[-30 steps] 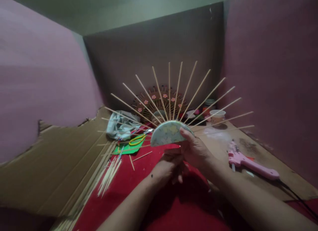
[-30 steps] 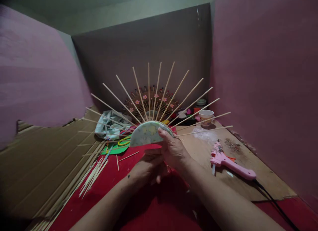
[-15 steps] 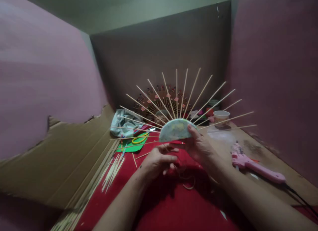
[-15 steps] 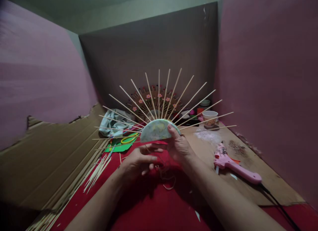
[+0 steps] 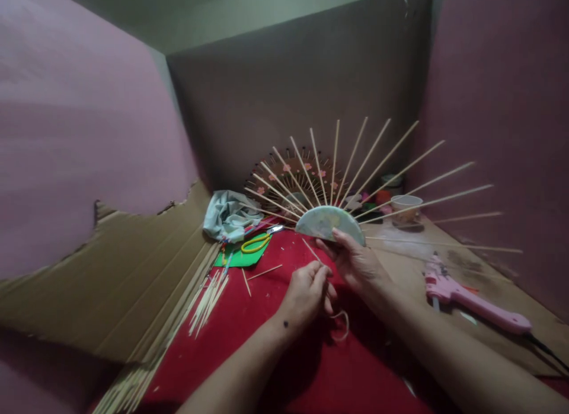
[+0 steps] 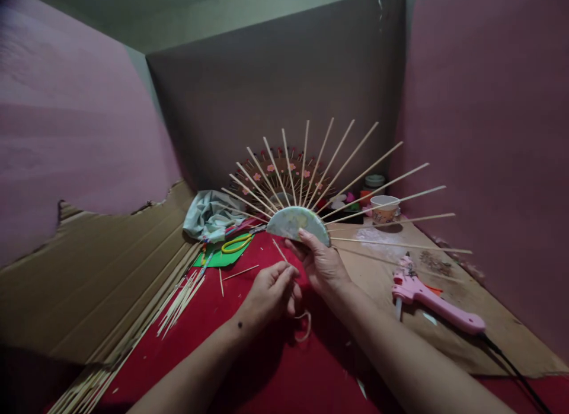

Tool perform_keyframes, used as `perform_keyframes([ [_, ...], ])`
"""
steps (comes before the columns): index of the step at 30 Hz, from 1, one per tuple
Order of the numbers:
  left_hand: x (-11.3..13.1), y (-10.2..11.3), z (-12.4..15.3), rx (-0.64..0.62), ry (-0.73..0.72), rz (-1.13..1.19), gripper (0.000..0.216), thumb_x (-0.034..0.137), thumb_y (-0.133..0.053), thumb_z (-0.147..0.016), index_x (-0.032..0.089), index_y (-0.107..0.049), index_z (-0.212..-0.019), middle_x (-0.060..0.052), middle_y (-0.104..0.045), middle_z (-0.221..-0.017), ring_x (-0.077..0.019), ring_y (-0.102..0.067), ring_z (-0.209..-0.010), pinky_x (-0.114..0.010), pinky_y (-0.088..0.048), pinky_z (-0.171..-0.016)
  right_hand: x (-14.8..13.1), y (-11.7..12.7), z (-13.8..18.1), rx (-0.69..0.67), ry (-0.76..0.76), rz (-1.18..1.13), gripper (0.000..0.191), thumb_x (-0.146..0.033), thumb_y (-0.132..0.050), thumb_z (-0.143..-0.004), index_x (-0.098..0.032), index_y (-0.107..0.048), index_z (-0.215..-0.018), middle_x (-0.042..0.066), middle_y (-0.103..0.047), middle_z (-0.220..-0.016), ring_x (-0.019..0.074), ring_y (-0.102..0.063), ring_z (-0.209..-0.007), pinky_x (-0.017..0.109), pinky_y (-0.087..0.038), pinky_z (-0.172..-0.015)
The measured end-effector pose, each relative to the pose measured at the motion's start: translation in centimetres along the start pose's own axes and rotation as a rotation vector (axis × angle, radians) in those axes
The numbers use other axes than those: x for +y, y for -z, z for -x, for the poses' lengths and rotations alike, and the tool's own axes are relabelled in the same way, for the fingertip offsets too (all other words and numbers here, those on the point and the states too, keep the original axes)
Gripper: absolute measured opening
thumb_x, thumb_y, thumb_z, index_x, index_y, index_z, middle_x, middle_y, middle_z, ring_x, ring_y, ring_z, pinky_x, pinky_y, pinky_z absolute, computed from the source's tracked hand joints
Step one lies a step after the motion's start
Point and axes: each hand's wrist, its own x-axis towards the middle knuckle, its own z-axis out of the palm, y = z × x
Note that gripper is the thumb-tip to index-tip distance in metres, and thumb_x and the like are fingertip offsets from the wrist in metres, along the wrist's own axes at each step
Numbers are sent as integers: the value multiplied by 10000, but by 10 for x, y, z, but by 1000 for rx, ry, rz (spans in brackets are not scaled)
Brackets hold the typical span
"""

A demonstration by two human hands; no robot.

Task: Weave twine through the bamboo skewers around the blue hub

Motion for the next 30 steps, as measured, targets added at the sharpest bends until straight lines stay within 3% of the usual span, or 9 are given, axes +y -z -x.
perform_keyframes([
  [6, -6, -6, 2, -133, -60, -264, 258, 339, -329, -856, 192, -475, -701, 11, -565, -538, -88, -457, -315, -197, -334, -336, -6, -1, 6, -138, -258, 167, 255, -352, -610, -743, -185, -595, -934, 51, -710, -757, 207, -672, -630, 330, -542, -546],
  [10, 0, -1, 8, -182, -163, -390, 167, 201, -452, -784, 174, -600, -710, -28, -618, -656, -130, -575, -568, -231, -443, -569, -18, -10, 6, -158, -146, 221, 206, -281, -643, -714, -210, -587, -899, -4, -700, -734, 155, -653, -582, 231, -488, -466],
  [13, 5, 21, 15, -185, -195, -413, 258, 163, -567, -693, 183, -646, -938, -62, -628, -972, -150, -595, -731, -237, -458, -662, -25, -16, 4, -117, -109, 213, 191, -260, -660, -704, -207, -590, -874, -24, -679, -711, 114, -621, -578, 212, -497, -507],
  [15, 7, 45, 19, -69, -132, -455, 379, 201, -583, -690, 174, -605, -1068, -78, -603, -1029, -108, -559, -570, -235, -457, -554, -29, -16, 2, -89, -69, 191, 179, -254, -672, -698, -208, -590, -850, -34, -660, -693, 97, -594, -568, 190, -483, -488],
  [17, 6, 74, 20, 219, -58, -619, 301, 274, -553, -731, 159, -619, -1001, -68, -628, -918, -115, -559, -552, -233, -453, -535, -31, -14, 0, -69, -10, 159, 167, -248, -679, -695, -213, -588, -831, -44, -645, -682, 86, -572, -556, 172, -462, -452],
  [18, 4, 88, 19, 288, -35, -668, 302, 289, -522, -757, 144, -606, -1008, -79, -631, -897, -132, -571, -580, -243, -456, -548, -32, -13, -1, -61, 9, 142, 165, -241, -682, -692, -214, -587, -825, -49, -639, -677, 82, -564, -546, 166, -452, -434],
  [22, -6, 121, 5, 357, -10, -881, 165, 182, -517, -738, 158, -622, -862, -89, -634, -908, -201, -586, -843, -276, -433, -749, -29, -10, 1, -19, 27, 134, 191, -208, -703, -660, -212, -581, -809, -56, -624, -660, 71, -542, -512, 154, -434, -400],
  [26, -19, 109, -9, 293, 60, -1114, 188, 109, -408, -784, 139, -592, -808, -125, -618, -877, -205, -590, -748, -306, -427, -692, -21, -9, 9, 17, 90, 224, 206, -256, -722, -639, -195, -573, -767, -54, -591, -591, 68, -507, -452, 152, -395, -365],
  [30, -20, 90, -1, 184, 17, -1305, 250, 45, -331, -793, 98, -575, -804, -171, -593, -845, -227, -593, -703, -320, -421, -614, -17, -7, 12, 21, 133, 264, 209, -287, -722, -638, -177, -580, -745, -57, -564, -555, 58, -490, -437, 147, -385, -384],
])
